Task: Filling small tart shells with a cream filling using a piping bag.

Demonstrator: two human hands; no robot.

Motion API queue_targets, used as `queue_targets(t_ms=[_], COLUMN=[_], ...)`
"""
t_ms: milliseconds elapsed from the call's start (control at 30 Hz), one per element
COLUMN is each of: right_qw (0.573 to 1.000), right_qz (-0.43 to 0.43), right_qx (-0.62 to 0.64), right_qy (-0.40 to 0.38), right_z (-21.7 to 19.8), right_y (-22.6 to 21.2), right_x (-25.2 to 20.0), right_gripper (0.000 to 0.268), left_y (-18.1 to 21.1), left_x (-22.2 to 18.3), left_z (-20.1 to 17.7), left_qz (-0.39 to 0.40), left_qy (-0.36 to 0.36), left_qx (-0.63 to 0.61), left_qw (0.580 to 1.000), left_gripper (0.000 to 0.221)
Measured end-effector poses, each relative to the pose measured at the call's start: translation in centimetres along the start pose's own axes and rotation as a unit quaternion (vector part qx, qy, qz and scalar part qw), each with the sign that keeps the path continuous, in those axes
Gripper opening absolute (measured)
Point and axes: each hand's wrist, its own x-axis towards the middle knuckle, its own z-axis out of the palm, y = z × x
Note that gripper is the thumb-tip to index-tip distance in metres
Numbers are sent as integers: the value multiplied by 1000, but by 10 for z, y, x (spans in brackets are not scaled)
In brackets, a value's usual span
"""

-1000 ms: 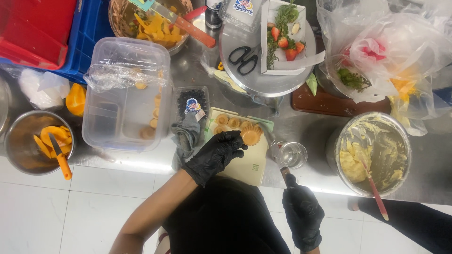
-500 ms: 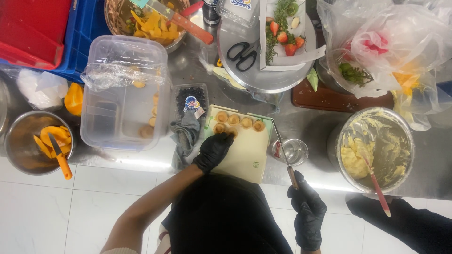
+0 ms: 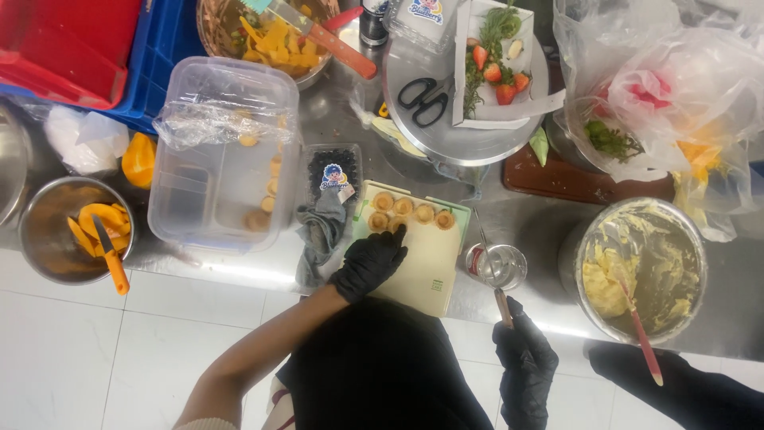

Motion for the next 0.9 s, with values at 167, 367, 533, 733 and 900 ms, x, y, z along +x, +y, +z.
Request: queue_targets(t_ms=[167, 367, 533, 733, 900], right_qw=[999, 997, 986, 998, 997], right_qz=[-34, -13, -4, 54, 65], right_qx=[32, -70, -166, -28, -51], right_qy=[-24, -21, -22, -4, 1], right_z=[-8, 14, 29, 27, 30], right_y=[2, -27, -41, -29, -33], right_x=[4, 5, 8, 11, 6], right_gripper=[40, 41, 39, 39, 44], left_y=[-34, -182, -275, -246, -274], left_x=[16, -3, -18, 20, 12], left_z=[-136, -192, -119, -139, -133], left_qz=[-96, -341, -295, -308, -302], left_qy=[175, -89, -352, -504, -391], left_qx=[-95, 41, 115, 82, -91], left_qw=[975, 935, 881, 803, 864], left_gripper=[27, 41, 51, 40, 31])
